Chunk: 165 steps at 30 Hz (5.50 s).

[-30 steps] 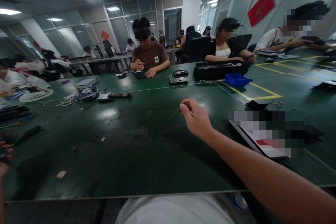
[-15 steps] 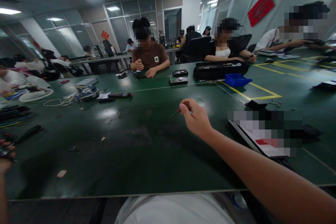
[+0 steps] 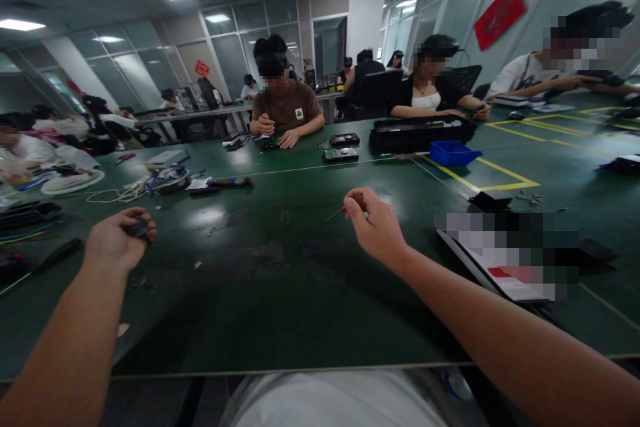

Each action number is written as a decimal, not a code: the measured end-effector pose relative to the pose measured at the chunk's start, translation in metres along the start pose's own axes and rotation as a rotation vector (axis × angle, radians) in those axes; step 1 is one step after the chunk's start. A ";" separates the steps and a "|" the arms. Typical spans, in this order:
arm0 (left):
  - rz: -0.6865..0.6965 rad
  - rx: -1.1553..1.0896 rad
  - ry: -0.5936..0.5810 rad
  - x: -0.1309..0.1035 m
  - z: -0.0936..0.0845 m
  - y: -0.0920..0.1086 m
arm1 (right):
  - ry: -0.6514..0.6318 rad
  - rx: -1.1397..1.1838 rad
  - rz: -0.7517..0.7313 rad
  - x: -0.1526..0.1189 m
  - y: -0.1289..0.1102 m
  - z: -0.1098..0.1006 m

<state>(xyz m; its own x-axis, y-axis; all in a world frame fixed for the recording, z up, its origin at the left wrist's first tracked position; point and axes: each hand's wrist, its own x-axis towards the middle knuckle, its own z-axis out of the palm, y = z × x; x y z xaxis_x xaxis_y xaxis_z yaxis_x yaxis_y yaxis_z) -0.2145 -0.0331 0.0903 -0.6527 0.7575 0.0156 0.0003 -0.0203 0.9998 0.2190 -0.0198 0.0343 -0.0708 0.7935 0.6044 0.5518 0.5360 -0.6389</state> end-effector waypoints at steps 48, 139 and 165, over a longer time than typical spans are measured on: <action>0.630 0.500 -0.853 -0.126 0.180 -0.088 | -0.119 0.060 0.010 -0.002 -0.004 -0.002; 0.765 0.560 -0.902 -0.123 0.178 -0.089 | 0.028 0.655 0.582 0.005 0.009 0.015; 0.748 0.579 -0.865 -0.122 0.178 -0.091 | 0.000 0.263 0.307 0.003 0.002 0.008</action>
<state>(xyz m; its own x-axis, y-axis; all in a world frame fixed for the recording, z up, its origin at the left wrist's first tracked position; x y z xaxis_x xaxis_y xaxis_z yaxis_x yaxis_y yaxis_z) -0.0001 -0.0068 -0.0001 0.3515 0.8646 0.3590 0.6225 -0.5022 0.6003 0.2128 -0.0144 0.0307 0.0642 0.9280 0.3670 0.3157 0.3300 -0.8896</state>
